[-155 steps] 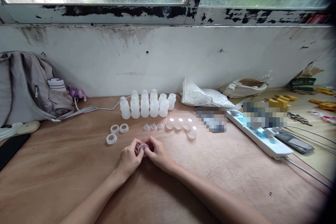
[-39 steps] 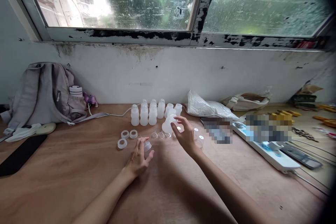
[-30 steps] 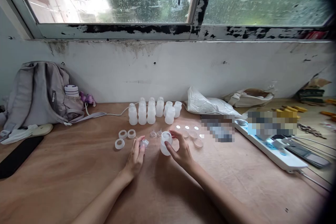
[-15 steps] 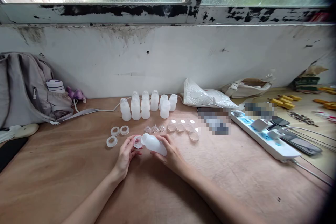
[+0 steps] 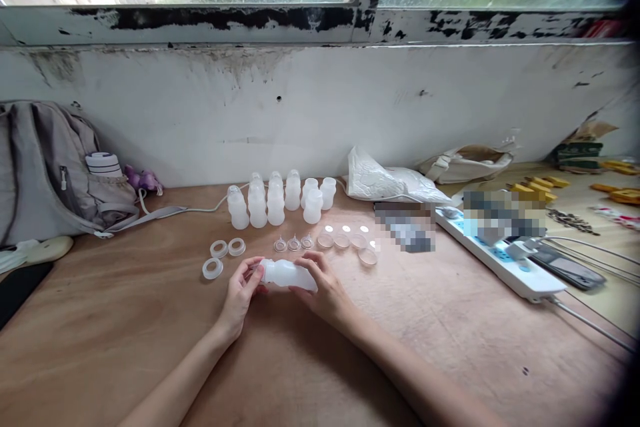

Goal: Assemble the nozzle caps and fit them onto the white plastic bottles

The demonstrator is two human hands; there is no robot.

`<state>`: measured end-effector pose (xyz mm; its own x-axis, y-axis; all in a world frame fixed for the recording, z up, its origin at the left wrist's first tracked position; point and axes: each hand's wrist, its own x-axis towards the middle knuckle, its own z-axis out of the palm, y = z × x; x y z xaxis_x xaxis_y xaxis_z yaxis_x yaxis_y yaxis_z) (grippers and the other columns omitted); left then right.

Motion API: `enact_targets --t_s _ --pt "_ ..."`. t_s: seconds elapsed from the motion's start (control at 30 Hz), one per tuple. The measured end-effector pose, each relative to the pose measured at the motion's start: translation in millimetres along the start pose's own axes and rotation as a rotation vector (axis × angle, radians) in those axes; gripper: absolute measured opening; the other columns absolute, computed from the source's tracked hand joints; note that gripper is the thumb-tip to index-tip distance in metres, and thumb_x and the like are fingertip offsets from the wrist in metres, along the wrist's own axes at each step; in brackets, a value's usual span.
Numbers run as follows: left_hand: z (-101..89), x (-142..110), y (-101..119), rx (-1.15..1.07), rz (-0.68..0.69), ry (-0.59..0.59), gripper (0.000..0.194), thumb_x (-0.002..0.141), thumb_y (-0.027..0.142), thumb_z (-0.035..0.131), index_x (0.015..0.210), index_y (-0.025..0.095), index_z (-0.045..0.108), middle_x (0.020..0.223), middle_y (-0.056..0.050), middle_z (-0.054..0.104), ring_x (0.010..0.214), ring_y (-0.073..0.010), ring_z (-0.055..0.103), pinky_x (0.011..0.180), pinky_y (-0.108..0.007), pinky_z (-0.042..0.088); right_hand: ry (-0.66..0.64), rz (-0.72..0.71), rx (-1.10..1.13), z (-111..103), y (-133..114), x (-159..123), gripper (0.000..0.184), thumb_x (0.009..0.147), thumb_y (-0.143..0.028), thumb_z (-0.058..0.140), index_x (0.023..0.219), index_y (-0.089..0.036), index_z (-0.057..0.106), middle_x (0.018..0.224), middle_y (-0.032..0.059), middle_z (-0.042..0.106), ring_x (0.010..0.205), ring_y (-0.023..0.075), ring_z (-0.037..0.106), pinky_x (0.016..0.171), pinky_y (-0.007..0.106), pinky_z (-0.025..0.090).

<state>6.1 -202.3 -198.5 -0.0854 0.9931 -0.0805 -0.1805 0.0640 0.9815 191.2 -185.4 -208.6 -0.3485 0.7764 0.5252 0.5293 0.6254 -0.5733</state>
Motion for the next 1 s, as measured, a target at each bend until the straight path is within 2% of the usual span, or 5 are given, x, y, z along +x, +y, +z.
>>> enact_targets --t_s 0.43,0.63,0.73,0.83,1.0 --pt "-0.8 0.0 -0.9 0.076 0.077 -0.008 0.035 0.070 0.036 0.062 0.097 0.015 0.051 0.089 -0.004 0.061 0.068 -0.0129 0.058 0.062 -0.024 0.048 0.023 0.013 0.051 -5.6 -4.2 0.6 0.039 0.071 -0.020 0.063 0.108 -0.024 0.053 0.104 0.0093 0.046 0.097 0.0233 0.050 0.081 0.037 0.047" --pt "-3.3 -1.1 1.0 0.080 0.128 -0.088 0.031 0.072 0.032 0.062 0.096 0.018 0.050 0.090 -0.003 0.059 0.073 -0.0141 0.059 0.069 -0.026 0.047 -0.100 0.176 0.171 -14.7 -11.5 6.0 0.034 0.070 -0.031 0.064 0.100 -0.021 0.054 0.095 0.0053 0.052 0.087 0.0201 0.053 0.074 0.033 0.046" --pt "-2.3 -1.9 2.3 0.088 0.166 -0.087 0.027 0.070 0.032 0.063 0.092 0.019 0.053 0.103 -0.005 0.054 0.079 -0.0155 0.058 0.072 -0.027 0.046 -0.121 0.222 0.189 -14.5 -11.3 6.4 0.032 0.070 -0.034 0.065 0.097 -0.020 0.055 0.091 0.0039 0.053 0.082 0.0187 0.054 0.071 0.031 0.046" --pt "0.4 -2.9 2.5 0.110 0.159 -0.044 0.025 0.070 0.034 0.062 0.088 0.018 0.056 0.114 -0.007 0.048 0.084 -0.0166 0.057 0.076 -0.028 0.045 -0.090 0.170 0.135 -10.5 -10.1 4.2 0.031 0.071 -0.032 0.063 0.099 -0.020 0.054 0.092 0.0047 0.052 0.084 0.0190 0.053 0.073 0.032 0.046" --pt "-0.4 -0.2 1.2 -0.016 0.039 0.076 0.040 0.072 0.037 0.060 0.107 0.023 0.046 0.116 -0.007 0.046 0.086 -0.0159 0.056 0.071 -0.027 0.047 0.007 -0.012 -0.021 -3.2 -9.6 -1.2 0.036 0.074 -0.028 0.061 0.108 -0.021 0.051 0.097 0.0085 0.049 0.090 0.0218 0.050 0.076 0.036 0.047"
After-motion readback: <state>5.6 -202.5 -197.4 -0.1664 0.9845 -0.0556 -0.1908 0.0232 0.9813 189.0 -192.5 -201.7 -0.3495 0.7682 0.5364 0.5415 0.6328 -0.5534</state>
